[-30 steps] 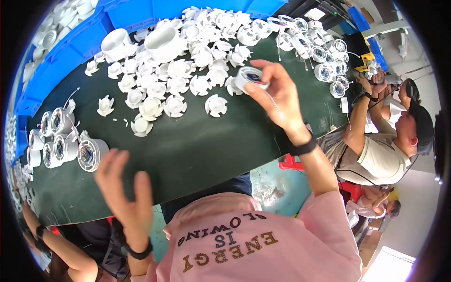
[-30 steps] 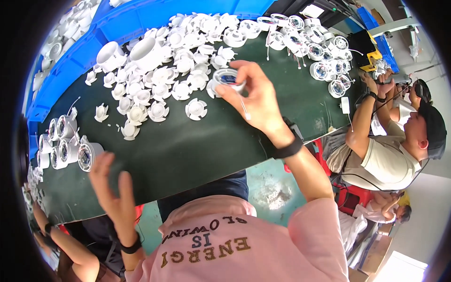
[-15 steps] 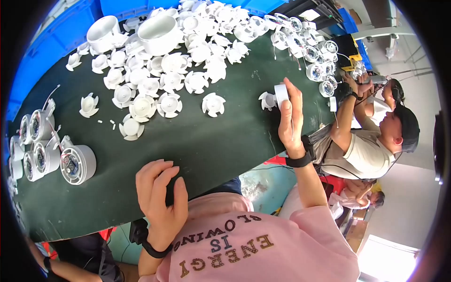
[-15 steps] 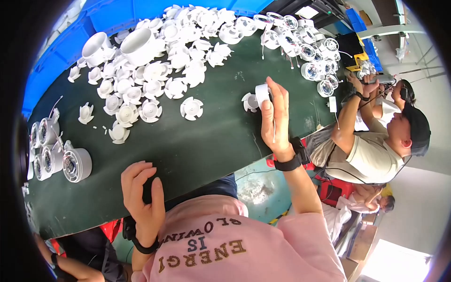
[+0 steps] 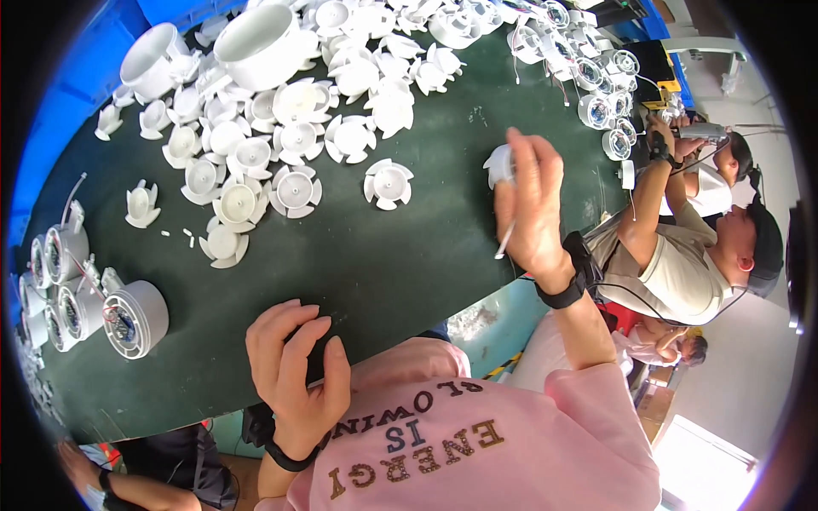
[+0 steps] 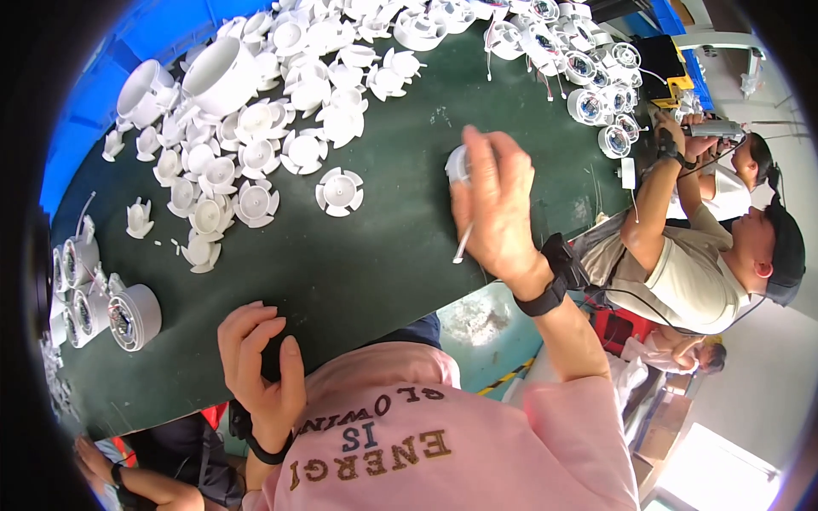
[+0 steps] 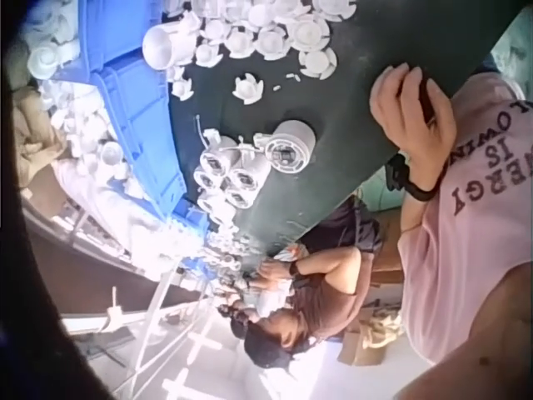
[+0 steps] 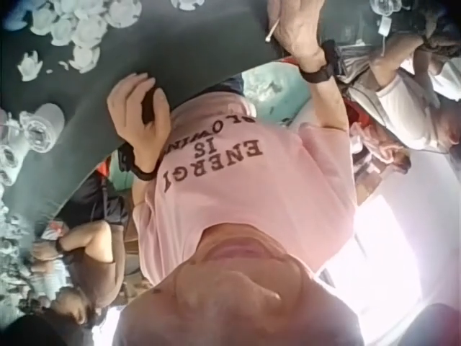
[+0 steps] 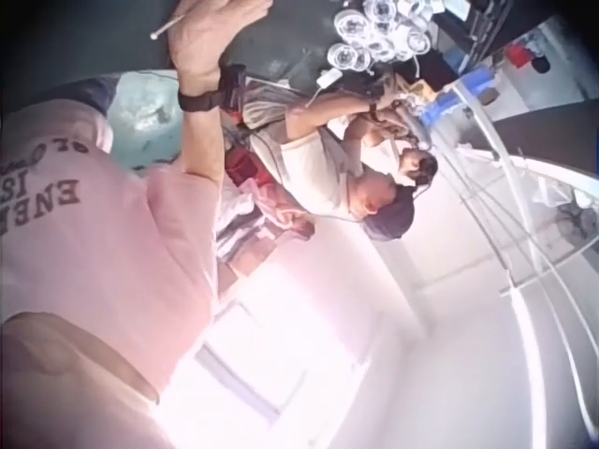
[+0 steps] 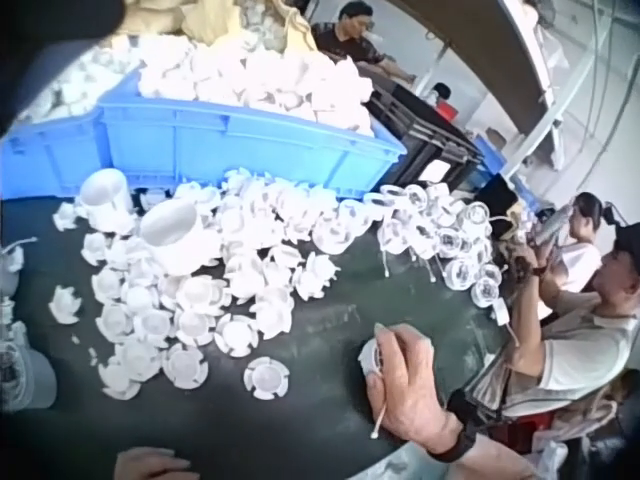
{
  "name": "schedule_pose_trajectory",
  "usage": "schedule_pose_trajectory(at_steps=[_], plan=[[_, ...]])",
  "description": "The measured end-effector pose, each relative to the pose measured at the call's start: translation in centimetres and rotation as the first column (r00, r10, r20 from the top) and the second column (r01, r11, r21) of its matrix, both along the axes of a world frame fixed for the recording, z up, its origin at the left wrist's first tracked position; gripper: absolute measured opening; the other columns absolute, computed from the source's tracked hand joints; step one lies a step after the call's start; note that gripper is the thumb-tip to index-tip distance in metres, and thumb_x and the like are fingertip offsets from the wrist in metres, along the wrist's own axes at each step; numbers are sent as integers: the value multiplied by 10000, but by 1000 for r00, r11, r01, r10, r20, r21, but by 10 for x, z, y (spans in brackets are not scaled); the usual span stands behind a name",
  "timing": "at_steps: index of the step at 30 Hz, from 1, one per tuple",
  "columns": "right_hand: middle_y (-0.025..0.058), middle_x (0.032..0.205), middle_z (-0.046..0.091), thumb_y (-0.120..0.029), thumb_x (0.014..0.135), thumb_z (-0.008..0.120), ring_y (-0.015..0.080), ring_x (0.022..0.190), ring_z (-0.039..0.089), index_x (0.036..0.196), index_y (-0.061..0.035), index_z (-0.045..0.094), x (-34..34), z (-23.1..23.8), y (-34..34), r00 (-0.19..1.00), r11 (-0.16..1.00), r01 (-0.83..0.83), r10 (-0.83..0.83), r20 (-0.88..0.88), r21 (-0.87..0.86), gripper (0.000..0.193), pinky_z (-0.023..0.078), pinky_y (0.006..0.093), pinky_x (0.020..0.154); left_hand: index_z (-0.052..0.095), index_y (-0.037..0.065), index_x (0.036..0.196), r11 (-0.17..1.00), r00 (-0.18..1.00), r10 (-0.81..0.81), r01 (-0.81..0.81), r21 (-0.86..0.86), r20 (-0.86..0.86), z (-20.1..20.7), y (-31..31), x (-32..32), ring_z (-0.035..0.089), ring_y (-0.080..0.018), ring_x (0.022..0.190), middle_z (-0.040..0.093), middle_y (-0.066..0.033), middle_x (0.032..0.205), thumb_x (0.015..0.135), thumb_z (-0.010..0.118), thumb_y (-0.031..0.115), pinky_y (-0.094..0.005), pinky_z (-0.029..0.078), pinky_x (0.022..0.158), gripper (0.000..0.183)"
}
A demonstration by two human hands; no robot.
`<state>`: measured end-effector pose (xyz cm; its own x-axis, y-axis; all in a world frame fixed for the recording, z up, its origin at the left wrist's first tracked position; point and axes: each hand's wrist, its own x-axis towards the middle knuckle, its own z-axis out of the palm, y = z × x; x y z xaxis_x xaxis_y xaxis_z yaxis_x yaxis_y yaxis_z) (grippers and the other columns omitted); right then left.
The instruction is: The person assembles electronic components by hand, picking up a white plastic housing and a fan blade, fitting the blade into the housing, and snapping a white plastic cap onto the assembly before placing it on the workbench.
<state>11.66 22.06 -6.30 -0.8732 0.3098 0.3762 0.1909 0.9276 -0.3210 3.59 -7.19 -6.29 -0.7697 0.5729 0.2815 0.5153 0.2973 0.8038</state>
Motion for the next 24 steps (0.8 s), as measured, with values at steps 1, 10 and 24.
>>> schedule_pose_trajectory(at_steps=[1, 10, 24], plan=[[232, 1207, 427, -74, 883, 502, 370, 1047, 466, 1318, 49, 424, -2, 3, -5, 998, 994, -15, 9, 62, 106, 458, 391, 408, 933, 599, -15, 927, 1000, 1000, 1, -1, -5, -20, 3, 0, 1, 566, -333, 962, 595, -147, 1009, 746, 606, -34, -401, 446, 856, 183], [132, 1106, 576, -181, 750, 741, 275, 993, 580, 1144, -27, 581, -27, 63, -54, 902, 786, -384, 431, -16, -485, 452, 476, 343, 840, 412, -14, 1336, 994, 956, -23, -11, 113, 293, 32, 3, 21, 586, -273, 1011, 548, -181, 1202, 696, 732, 6, -337, 477, 838, 716], [43, 721, 605, -120, 820, 686, 154, 663, 585, 1070, -64, 630, -172, 79, -67, 881, 835, -450, 474, -2, -318, 262, 467, 302, 616, 484, -33, 1301, 877, 585, -175, -273, 396, 792, 31, -28, 10, 616, -167, 912, 617, -120, 1085, 869, 631, 217, -263, 502, 783, 520]])
